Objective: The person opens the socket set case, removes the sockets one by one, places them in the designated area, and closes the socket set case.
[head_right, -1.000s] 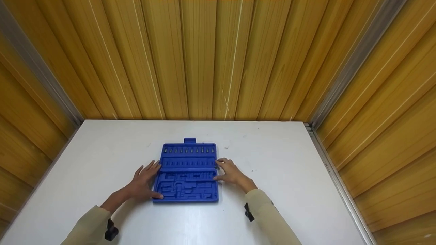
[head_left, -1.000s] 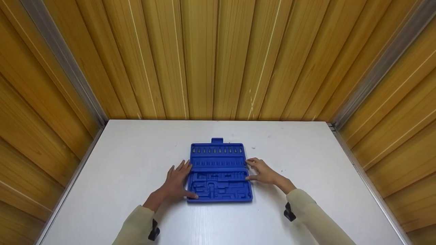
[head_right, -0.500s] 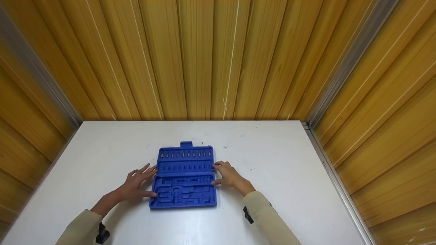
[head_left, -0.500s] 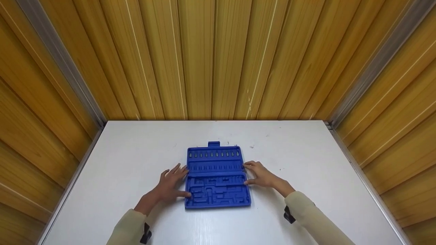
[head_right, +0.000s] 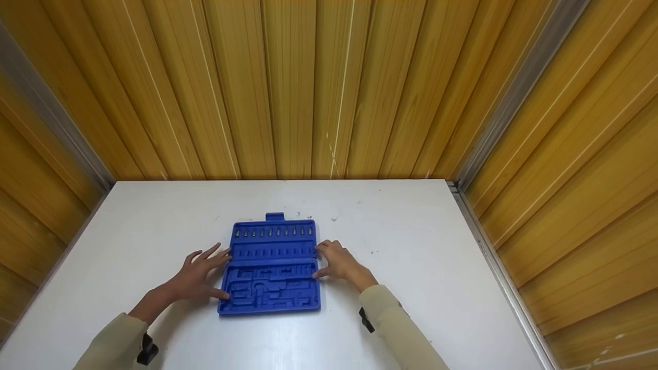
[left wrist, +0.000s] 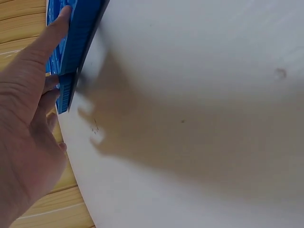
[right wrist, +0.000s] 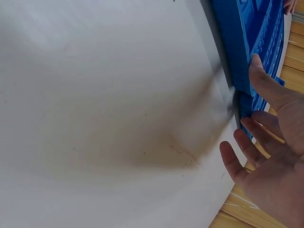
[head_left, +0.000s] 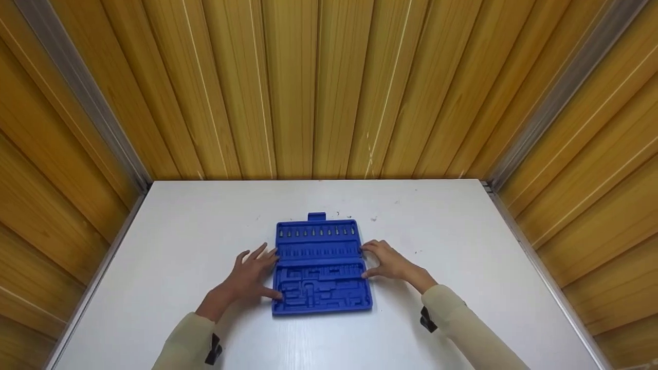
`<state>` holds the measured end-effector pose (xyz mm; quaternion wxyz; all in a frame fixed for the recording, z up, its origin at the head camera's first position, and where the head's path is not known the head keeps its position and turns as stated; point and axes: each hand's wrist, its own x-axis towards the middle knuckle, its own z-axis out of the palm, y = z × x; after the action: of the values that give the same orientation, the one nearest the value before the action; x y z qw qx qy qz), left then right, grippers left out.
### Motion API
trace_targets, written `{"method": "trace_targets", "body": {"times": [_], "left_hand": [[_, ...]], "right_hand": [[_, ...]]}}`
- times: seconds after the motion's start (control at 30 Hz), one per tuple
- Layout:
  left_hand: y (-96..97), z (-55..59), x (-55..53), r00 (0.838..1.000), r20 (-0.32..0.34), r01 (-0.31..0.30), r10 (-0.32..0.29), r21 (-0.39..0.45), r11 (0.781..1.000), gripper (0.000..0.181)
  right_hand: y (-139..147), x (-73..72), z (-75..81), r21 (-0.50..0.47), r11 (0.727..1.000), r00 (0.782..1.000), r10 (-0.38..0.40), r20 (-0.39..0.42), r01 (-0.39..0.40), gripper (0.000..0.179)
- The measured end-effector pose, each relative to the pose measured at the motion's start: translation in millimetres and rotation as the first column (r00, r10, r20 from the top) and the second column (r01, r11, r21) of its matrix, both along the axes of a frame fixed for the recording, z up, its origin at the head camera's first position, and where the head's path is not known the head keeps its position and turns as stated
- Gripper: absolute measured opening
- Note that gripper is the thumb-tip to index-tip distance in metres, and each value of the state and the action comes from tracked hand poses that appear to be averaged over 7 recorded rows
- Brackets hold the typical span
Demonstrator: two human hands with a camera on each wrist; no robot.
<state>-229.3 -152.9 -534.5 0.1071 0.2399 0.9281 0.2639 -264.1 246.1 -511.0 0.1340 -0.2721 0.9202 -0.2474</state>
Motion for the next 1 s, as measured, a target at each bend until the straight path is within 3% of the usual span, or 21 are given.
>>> {"method": "trace_targets", "body": {"times": [0.2,0.5,0.7,0.87,1.0], "left_hand": [[-11.1,-1.9,4.5,1.000,-0.021,-0.013,0.012,-0.049,0.999,0.110],[-4.5,4.1,-0.9,1.000,0.002,-0.022,0.022,-0.111,0.994,0.110],[-0.1,7.4,-1.4,1.000,0.014,-0.024,0.026,-0.092,0.995,0.108],[-0.3,8.7,0.8,1.000,-0.019,-0.010,0.009,-0.062,0.998,0.107],[-1.4,7.8,-0.1,1.000,-0.024,-0.003,0.002,-0.047,0.999,0.108]], "right_hand": [[-13.5,-2.9,-2.8,0.012,1.000,1.000,0.009,0.027,-0.010,0.068],[-14.8,-8.2,6.1,0.057,0.998,0.999,-0.004,0.042,0.002,0.066],[-12.7,-9.9,10.8,0.057,0.998,0.997,-0.020,0.074,0.016,0.064],[-10.3,-8.9,10.4,0.020,1.000,0.998,-0.009,0.059,0.008,0.064],[-10.1,-11.0,12.8,0.008,1.000,0.995,-0.029,0.095,0.028,0.064]]}}
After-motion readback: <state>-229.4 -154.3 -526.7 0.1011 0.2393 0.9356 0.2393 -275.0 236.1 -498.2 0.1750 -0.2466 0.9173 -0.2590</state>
